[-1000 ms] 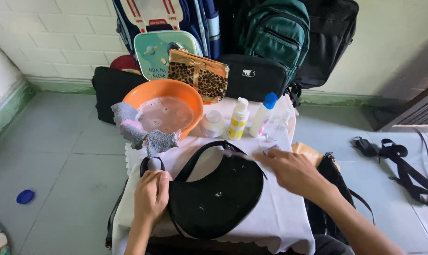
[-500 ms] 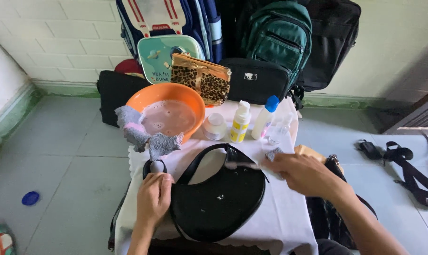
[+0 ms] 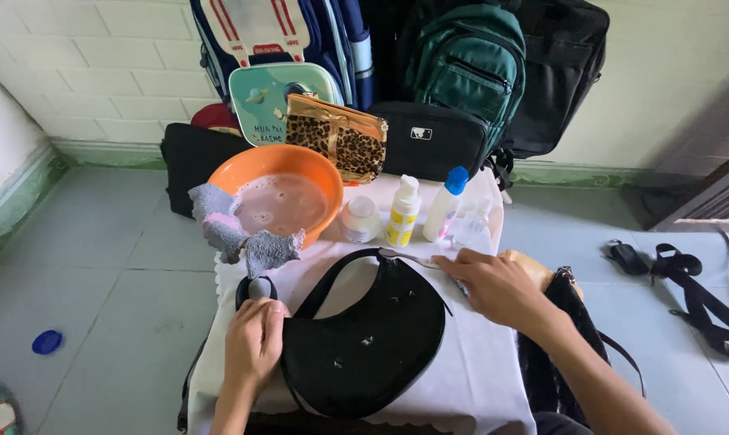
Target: Scrubbing a black leather handbag with a toothbrush and cleaning solution to remove dirt.
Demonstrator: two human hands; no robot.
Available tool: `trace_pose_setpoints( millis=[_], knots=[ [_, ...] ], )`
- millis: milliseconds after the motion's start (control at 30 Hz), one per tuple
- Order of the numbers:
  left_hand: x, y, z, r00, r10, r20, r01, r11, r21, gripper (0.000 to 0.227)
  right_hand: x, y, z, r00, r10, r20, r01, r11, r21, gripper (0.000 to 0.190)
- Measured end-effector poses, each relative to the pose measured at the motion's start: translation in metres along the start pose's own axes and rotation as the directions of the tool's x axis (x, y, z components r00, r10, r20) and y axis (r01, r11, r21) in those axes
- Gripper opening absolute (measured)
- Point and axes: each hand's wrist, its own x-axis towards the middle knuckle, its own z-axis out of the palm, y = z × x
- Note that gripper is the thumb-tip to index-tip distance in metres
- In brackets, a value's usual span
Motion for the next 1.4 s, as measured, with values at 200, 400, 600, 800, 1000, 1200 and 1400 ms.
trace_pose_setpoints(
  millis=[200,400,600,800,1000,1200,1400],
  knots=[
    [0.001,0.000,-0.001,0.999,0.034,-0.001,-0.034,0.999,-0.018,0.028,-0.023,0.004,-0.033,0.938,0.139,0.319,-0.132,0.990,-0.044,0.051],
    [0.000,0.001,-0.001,0.999,-0.042,0.022,0.042,0.999,-0.007,0.031,0.000,0.001,-0.024,0.998,0.061,0.032,-0.064,0.993,0.096,0.052],
    [0.001,0.003,-0.002,0.998,-0.047,0.038,0.046,0.999,0.019,0.030,-0.021,0.026,-0.018,0.931,0.075,0.357,-0.089,0.996,0.023,0.051],
    [0.001,0.010,-0.003,0.996,-0.087,0.028,0.087,0.996,-0.014,0.030,-0.013,0.033,-0.037,0.995,-0.069,0.066,0.061,0.991,0.120,0.044],
    [-0.002,0.000,0.000,0.998,-0.059,0.035,0.059,0.998,0.002,0.029,0.013,0.033,0.005,0.990,-0.050,0.135,0.036,0.993,0.109,0.050],
    [-0.001,0.001,0.000,0.995,-0.083,0.054,0.081,0.996,0.028,0.030,-0.054,0.048,-0.021,0.971,0.030,0.236,-0.056,0.993,0.103,0.045],
    [-0.001,0.005,0.000,0.996,-0.089,0.029,0.089,0.996,0.008,0.031,0.005,0.046,0.004,0.966,-0.229,-0.121,0.220,0.972,-0.084,0.051]
  ],
)
